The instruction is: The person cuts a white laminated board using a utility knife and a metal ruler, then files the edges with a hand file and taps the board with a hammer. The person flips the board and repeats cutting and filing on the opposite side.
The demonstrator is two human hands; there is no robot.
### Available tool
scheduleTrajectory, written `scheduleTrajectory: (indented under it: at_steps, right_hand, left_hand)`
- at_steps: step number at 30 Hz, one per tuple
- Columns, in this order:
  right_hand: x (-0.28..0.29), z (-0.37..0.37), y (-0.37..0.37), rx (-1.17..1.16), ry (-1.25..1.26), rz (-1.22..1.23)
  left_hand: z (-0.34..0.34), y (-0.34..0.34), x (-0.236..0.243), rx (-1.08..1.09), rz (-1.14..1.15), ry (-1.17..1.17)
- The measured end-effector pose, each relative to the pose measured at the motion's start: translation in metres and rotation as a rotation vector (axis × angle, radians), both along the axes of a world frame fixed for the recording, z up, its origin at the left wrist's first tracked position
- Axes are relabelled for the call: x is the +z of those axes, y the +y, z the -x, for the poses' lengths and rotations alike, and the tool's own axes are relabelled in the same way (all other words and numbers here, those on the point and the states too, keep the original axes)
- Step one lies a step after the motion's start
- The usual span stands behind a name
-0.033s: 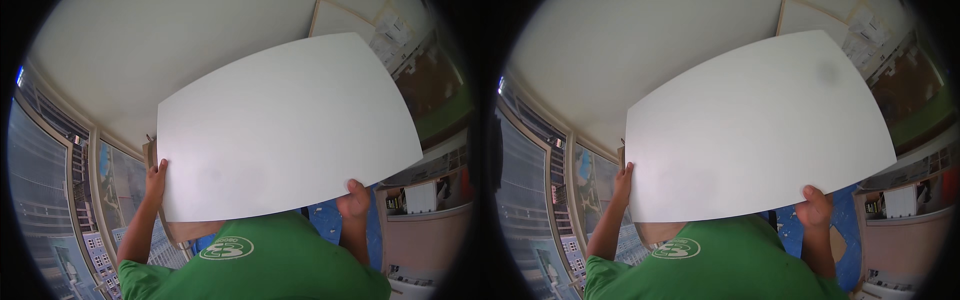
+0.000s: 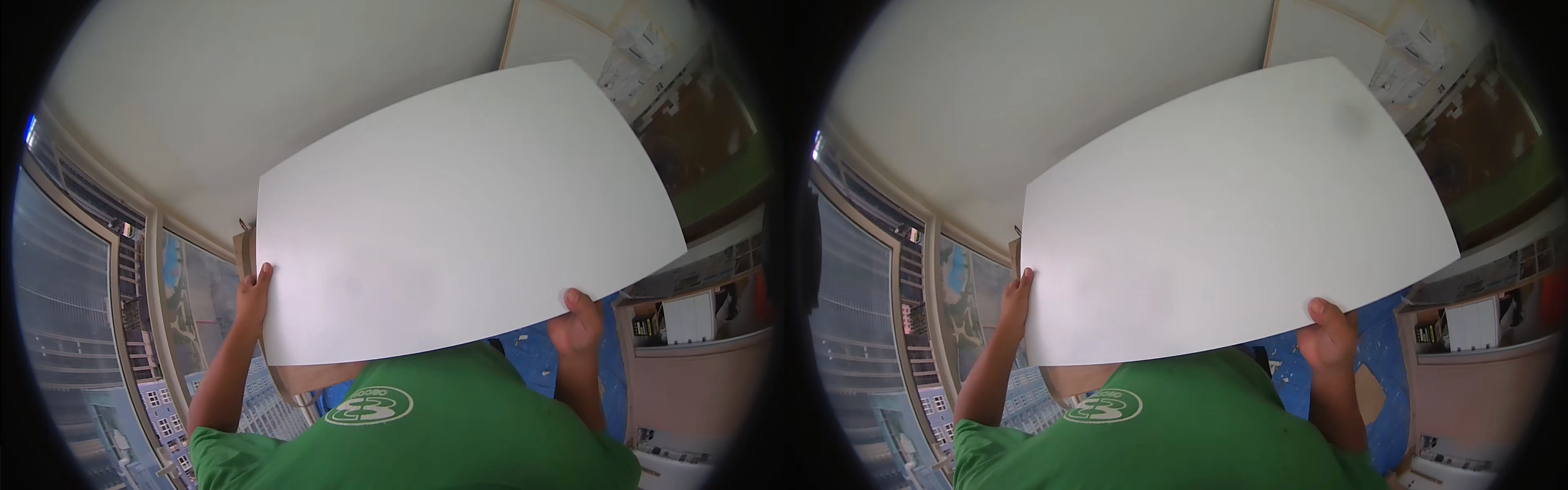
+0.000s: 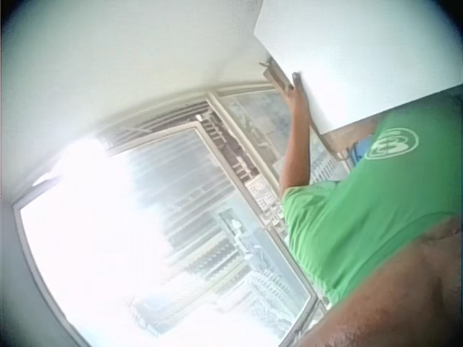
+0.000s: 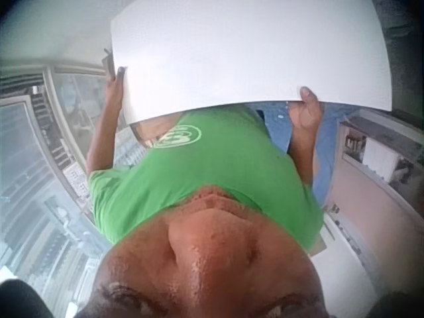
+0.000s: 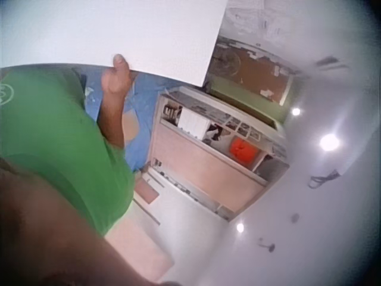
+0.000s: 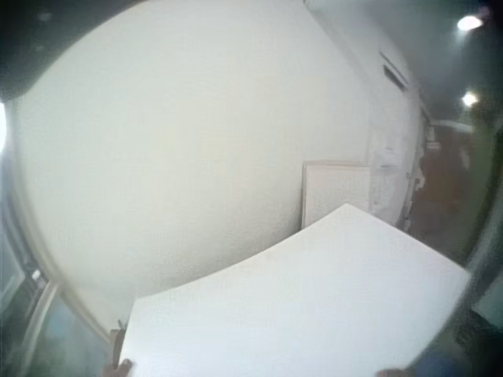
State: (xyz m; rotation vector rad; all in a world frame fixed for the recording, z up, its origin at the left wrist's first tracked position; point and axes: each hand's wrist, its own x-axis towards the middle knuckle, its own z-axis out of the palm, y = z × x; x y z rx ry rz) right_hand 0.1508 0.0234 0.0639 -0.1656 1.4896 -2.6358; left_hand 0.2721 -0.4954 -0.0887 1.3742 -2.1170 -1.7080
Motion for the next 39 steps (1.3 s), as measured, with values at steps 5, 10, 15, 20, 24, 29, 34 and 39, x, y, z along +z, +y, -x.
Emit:
scheduleTrajectory:
  at_steps: [5,10,15,20,24,29,34,39]
  right_hand:
    - [-0.003,0.002,-0.011,-0.088,-0.218,-0.035]
    - [-0.011,-0.002,-0.008,-0.048,-0.500,-0.092]
    - [-0.029,-0.008,-0.012,0.005,-0.754,-0.113]
    - [-0.056,-0.005,-0.011,0.013,-0.858,-0.084]
    - [-0.070,0.002,-0.007,0.045,-0.868,-0.116]
    - [-0.074,0.023,-0.002,0.197,-0.839,-0.237]
    - [-0.076,0.043,0.001,0.292,-0.808,-0.356]
    - [-0.077,0.050,0.002,0.279,-0.737,-0.431]
  left_hand:
    - [-0.022,0.003,0.032,-0.150,-0.041,-0.237]
    - [-0.033,-0.005,0.048,-0.410,0.157,-0.640]
    - [-0.029,-0.007,0.057,-0.563,0.098,-0.785]
    - [-0.009,-0.002,0.067,-0.750,0.172,-0.958]
    - [0.005,0.001,0.060,-0.892,0.231,-1.039]
    - [0.016,-0.016,0.034,-0.973,0.197,-1.053]
    - [0.018,-0.044,0.004,-0.921,0.040,-1.027]
    - [0.039,-0.046,0.037,-0.736,-0.169,-1.062]
